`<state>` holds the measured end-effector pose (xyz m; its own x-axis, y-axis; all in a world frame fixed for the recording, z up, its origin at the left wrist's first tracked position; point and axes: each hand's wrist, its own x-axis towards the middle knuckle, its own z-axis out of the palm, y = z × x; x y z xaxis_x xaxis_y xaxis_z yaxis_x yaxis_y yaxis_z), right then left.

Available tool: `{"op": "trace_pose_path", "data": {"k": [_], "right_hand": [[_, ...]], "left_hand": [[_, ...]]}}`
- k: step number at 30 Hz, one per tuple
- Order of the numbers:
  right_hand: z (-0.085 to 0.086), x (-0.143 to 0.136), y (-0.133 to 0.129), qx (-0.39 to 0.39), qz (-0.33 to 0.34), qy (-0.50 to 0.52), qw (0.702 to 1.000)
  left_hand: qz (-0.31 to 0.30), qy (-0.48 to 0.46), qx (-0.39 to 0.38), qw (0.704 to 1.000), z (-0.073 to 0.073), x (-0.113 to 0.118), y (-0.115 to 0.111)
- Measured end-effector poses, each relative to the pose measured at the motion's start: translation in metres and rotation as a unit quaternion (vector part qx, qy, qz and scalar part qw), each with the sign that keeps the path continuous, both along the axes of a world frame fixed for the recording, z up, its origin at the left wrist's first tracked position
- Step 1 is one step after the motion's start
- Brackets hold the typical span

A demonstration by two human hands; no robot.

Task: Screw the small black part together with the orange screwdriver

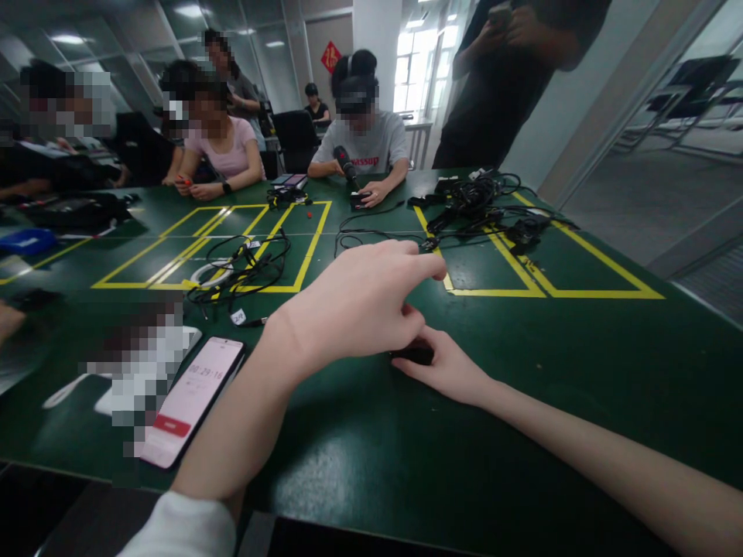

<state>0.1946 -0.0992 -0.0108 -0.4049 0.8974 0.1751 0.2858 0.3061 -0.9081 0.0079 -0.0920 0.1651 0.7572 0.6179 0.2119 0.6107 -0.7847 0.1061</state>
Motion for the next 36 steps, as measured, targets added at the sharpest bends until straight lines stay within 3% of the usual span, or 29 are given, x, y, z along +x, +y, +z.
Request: {"op": "trace_pose_path", "data": {"k": [9,30,36], "right_hand": [[-0.0005,-0.0007,0.0019,0.006,0.001,-0.001,1.000],[0.0009,-0.0012,0.0012,0.005,0.010,0.014,1.000],[0.0009,-0.0018,0.0004,0.011,0.006,0.016,1.000]], "left_hand": [[0.021,0.018,0.024,0.999,0.0003,0.0032,-0.0021],[-0.023,-0.001,0.008,1.000,0.0004,0.0005,-0.0002],[-0.011,-0.001,-0.008,1.000,0.0005,-0.0006,-0.0016]]}}
